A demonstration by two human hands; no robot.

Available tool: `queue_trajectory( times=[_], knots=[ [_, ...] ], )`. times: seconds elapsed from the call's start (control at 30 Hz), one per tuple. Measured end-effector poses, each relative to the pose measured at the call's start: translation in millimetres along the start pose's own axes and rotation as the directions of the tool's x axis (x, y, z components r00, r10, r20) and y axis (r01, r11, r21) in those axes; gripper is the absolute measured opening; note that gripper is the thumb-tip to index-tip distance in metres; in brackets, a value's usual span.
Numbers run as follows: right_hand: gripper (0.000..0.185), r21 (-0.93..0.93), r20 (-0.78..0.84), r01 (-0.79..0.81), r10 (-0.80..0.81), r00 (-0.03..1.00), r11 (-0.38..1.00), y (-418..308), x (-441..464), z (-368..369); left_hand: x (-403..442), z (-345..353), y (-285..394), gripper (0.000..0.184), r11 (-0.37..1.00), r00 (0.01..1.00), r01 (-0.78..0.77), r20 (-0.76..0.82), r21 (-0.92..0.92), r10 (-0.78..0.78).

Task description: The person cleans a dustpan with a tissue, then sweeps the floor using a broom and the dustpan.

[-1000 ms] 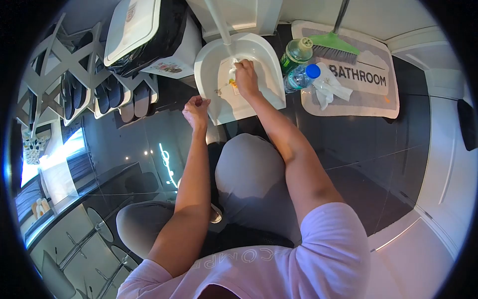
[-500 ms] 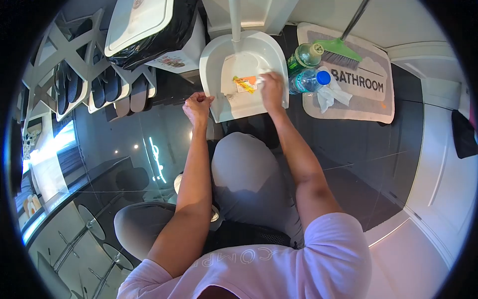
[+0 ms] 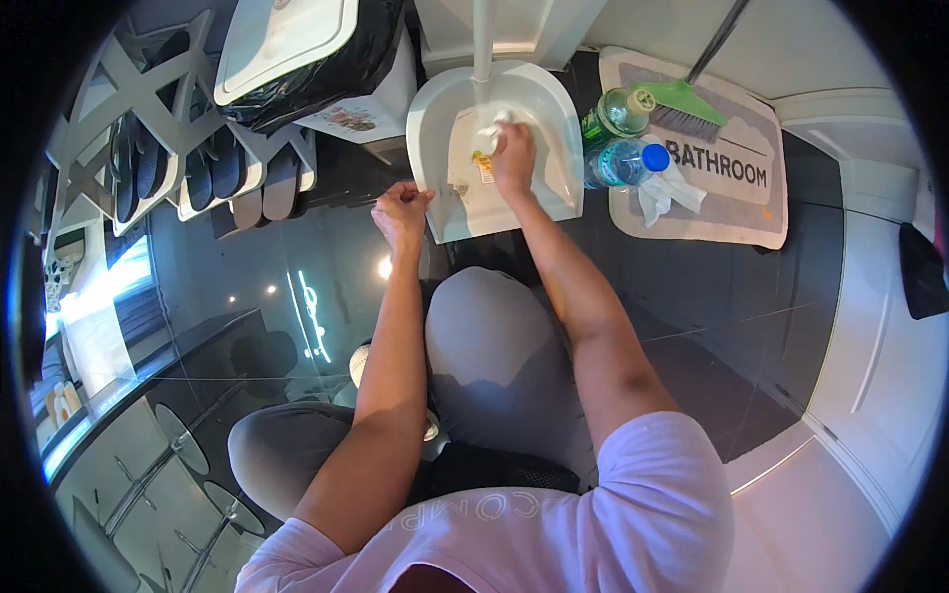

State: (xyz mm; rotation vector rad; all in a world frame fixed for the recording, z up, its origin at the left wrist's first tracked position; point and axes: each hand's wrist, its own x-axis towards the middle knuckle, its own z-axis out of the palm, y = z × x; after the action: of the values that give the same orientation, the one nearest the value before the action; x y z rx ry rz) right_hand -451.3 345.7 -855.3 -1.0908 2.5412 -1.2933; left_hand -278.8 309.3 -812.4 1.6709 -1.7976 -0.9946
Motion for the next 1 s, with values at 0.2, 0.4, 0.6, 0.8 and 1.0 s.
queue_trajectory(
  times=[0.2, 0.4, 0.6, 0.8, 1.0],
  knots=[
    [0.022, -0.065, 0.028, 0.268, -0.267, 0.963, 0.961, -7, 16, 38, -1, 2, -5, 0.015, 0.998, 1.0, -0.014, 0.0, -0.055, 0.014],
    [0.012, 0.246, 0.423, 0.482, -0.541, 0.727, 0.841, -16, -9, 20, 2, 6, -12, 0.015, 0.998, 1.0, -0.013, -0.001, -0.069, 0.013],
    [0.016, 0.242, 0.537, 0.641, -0.651, 0.537, 0.728, -12, -42, -17, -1, 1, -2, 0.016, 1.0, 1.0, -0.005, -0.001, -0.031, 0.005],
    [0.02, 0.174, 0.537, 0.641, -0.618, 0.575, 0.747, 13, -59, -35, -1, -1, 2, 0.017, 0.999, 0.999, -0.029, -0.016, -0.044, 0.028],
    [0.019, 0.076, 0.484, 0.518, -0.486, 0.728, 0.852, 16, -69, -35, -1, 1, -1, 0.017, 1.0, 1.0, 0.012, 0.012, -0.01, -0.011]
  ],
)
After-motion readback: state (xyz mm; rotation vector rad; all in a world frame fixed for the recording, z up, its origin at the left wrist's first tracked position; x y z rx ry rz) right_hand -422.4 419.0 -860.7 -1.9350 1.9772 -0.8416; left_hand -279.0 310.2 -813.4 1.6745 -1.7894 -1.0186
